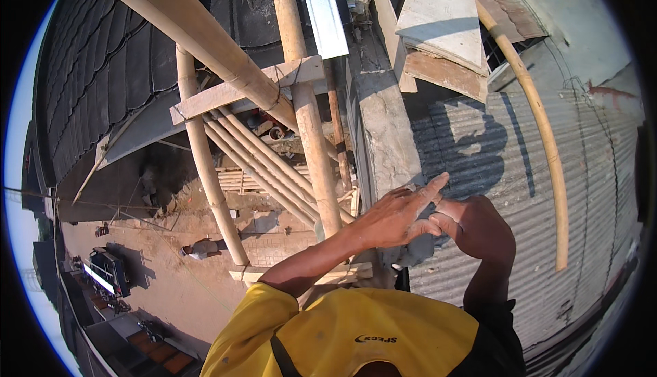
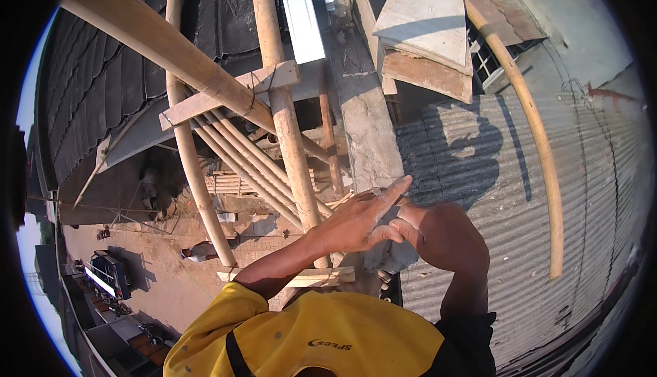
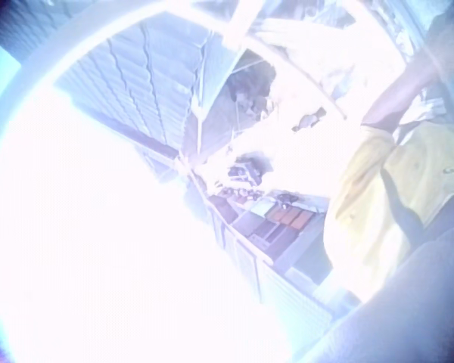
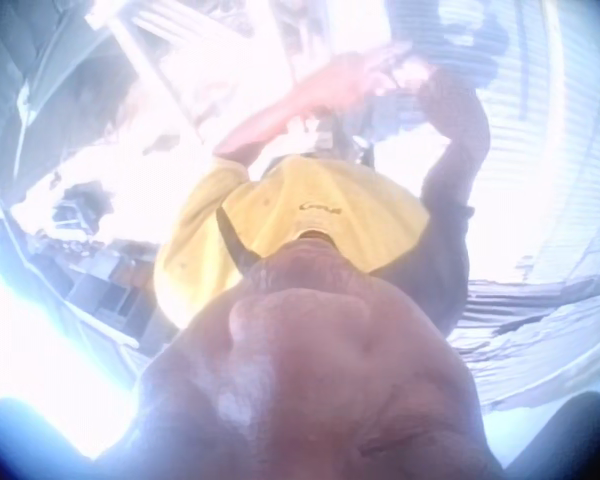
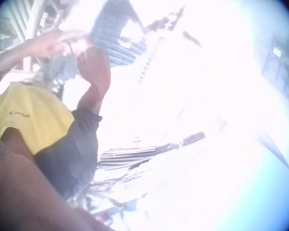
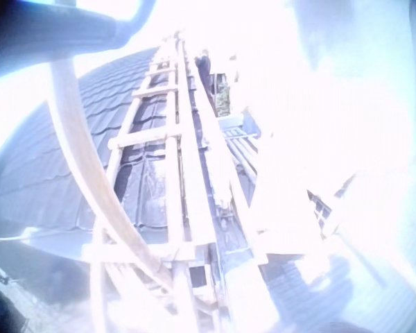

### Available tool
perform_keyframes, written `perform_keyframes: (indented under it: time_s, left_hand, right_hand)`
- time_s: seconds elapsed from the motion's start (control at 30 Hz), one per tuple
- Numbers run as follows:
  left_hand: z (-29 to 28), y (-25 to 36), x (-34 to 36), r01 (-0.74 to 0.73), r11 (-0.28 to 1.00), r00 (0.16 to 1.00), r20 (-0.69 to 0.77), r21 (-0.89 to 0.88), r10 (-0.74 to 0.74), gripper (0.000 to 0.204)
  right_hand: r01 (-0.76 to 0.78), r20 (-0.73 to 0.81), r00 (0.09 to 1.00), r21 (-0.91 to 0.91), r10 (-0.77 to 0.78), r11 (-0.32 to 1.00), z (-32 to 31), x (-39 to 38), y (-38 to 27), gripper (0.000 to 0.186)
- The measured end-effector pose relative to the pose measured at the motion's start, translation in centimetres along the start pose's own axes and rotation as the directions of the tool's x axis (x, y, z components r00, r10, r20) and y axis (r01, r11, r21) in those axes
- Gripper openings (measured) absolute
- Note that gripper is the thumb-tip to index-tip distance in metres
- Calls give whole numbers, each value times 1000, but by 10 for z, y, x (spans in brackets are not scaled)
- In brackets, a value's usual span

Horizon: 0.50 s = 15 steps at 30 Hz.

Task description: The person moves wooden planks on bamboo scaffolding, applies mortar to a concrete roof ledge using a trowel, and positions a metal gutter along the edge before securing it with a tool.

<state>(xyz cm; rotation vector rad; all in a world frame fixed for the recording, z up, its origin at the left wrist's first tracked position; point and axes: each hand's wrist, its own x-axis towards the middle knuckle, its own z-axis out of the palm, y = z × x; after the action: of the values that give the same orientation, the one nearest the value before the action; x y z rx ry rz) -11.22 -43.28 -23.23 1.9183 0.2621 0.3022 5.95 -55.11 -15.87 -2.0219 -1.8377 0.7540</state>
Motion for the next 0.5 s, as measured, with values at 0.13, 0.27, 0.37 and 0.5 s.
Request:
perform_keyframes:
  time_s: [0.13, 0.27, 0.37, 0.5]
  left_hand:
    - [-10, -15, -11, -89, 996, 991, -102, -17, 87, 33]
    - [-51, -17, -11, -45, 855, 996, -47, 516, 80, 25]
    - [-88, -2, 6, -33, 705, 998, -20, 709, 67, 21]
    - [-101, 0, 35, -150, 692, 986, 51, 706, 161, 17]
  right_hand:
    - [-24, -261, 958, 327, 115, 945, -30, 2, 15, 29]
    - [-58, -341, 929, 250, 145, 966, -6, 15, 54, 28]
    - [-319, -300, 865, 291, 403, 902, -13, 33, 62, 26]
    - [112, -592, 790, -119, -161, 987, 14, 68, 53, 31]
